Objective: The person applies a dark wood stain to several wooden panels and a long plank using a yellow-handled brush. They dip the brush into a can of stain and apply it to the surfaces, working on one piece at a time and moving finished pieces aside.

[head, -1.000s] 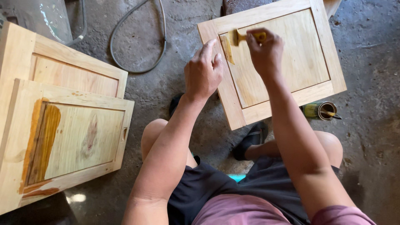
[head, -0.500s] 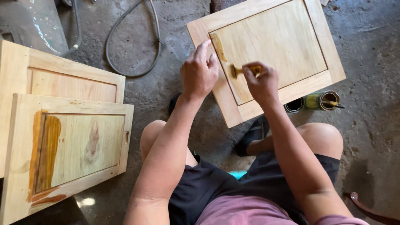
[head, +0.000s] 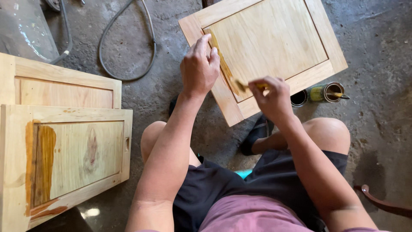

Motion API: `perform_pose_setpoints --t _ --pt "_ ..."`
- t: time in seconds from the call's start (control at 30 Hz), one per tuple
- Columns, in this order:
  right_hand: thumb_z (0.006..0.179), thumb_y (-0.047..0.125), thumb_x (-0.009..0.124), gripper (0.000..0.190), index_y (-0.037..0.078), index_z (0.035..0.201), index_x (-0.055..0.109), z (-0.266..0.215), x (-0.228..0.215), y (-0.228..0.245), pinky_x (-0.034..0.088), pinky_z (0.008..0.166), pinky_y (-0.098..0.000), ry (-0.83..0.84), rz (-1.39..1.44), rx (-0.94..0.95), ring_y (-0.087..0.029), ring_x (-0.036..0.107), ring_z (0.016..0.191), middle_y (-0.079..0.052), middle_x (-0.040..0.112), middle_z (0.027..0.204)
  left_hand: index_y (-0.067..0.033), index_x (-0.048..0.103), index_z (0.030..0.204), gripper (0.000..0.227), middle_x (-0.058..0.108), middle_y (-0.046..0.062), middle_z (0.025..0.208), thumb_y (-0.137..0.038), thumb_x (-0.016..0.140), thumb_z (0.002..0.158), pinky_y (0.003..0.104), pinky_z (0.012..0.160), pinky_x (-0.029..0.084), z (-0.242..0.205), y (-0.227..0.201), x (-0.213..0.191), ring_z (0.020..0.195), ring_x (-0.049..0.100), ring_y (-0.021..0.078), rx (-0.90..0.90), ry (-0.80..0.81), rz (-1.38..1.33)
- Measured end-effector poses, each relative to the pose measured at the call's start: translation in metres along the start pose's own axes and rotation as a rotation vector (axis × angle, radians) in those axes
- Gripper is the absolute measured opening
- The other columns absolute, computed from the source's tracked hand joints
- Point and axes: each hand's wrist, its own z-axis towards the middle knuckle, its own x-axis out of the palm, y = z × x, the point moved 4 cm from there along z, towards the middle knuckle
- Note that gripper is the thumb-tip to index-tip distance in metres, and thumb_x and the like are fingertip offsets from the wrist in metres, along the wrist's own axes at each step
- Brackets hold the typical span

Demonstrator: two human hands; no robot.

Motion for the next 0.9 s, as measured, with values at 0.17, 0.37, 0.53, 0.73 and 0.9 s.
perform_pose_setpoints --t 0.17,0.37,0.53,0.73,0.9 --pt "0.097 0.017 0.073 0.013 0.009 0.106 0.079 0.010 0.016 -0.006 0.051 0.060 -0.0294 -0.013 0.224 0.343 -0.015 0.069 0.069 -0.009 0.079 0.093 0.0007 0.063 0.126 0.034 0.074 0.022 0.104 -0.012 0.065 0.095 0.044 0.079 0.060 0.001 -0.003 0.002 0.088 0.076 0.0351 -0.060 0.043 -0.006" --pt "0.095 0.014 0.074 0.012 0.005 0.101 0.078 -0.031 0.004 -0.008 0.053 0.065 -0.0278 0.049 0.158 0.321 -0.015 0.072 0.074 -0.012 0.077 0.087 0.0010 0.063 0.125 0.033 0.075 0.021 0.103 -0.011 0.066 0.095 0.044 0.076 0.060 -0.005 0.002 0.006 0.086 0.076 0.0339 -0.005 0.037 0.000" --pt "0.091 0.009 0.077 0.007 0.006 0.096 0.078 -0.020 -0.008 0.003 0.050 0.084 -0.0350 0.098 0.073 0.021 -0.023 0.067 0.088 -0.008 0.076 0.093 0.0003 0.062 0.126 0.033 0.075 0.020 0.106 -0.012 0.067 0.096 0.042 0.078 0.061 -0.006 -0.001 0.007 0.090 0.076 0.0344 0.066 -0.012 0.029" --pt "0.085 0.010 0.077 0.006 0.009 0.091 0.075 -0.005 -0.024 0.000 0.044 0.092 -0.0392 0.296 0.054 -0.136 -0.021 0.069 0.085 -0.003 0.074 0.086 0.0024 0.062 0.128 0.033 0.074 0.021 0.109 -0.010 0.064 0.098 0.038 0.075 0.062 -0.003 0.001 0.001 0.085 0.077 0.0298 0.053 -0.002 -0.032" --pt "0.087 0.016 0.078 0.007 0.010 0.090 0.076 0.008 -0.023 -0.004 0.046 0.093 -0.0380 0.317 -0.005 -0.178 -0.023 0.068 0.084 -0.005 0.072 0.084 0.0018 0.066 0.122 0.032 0.074 0.022 0.099 -0.010 0.067 0.093 0.044 0.069 0.057 -0.002 -0.003 -0.004 0.074 0.073 0.0326 0.009 0.015 -0.018"
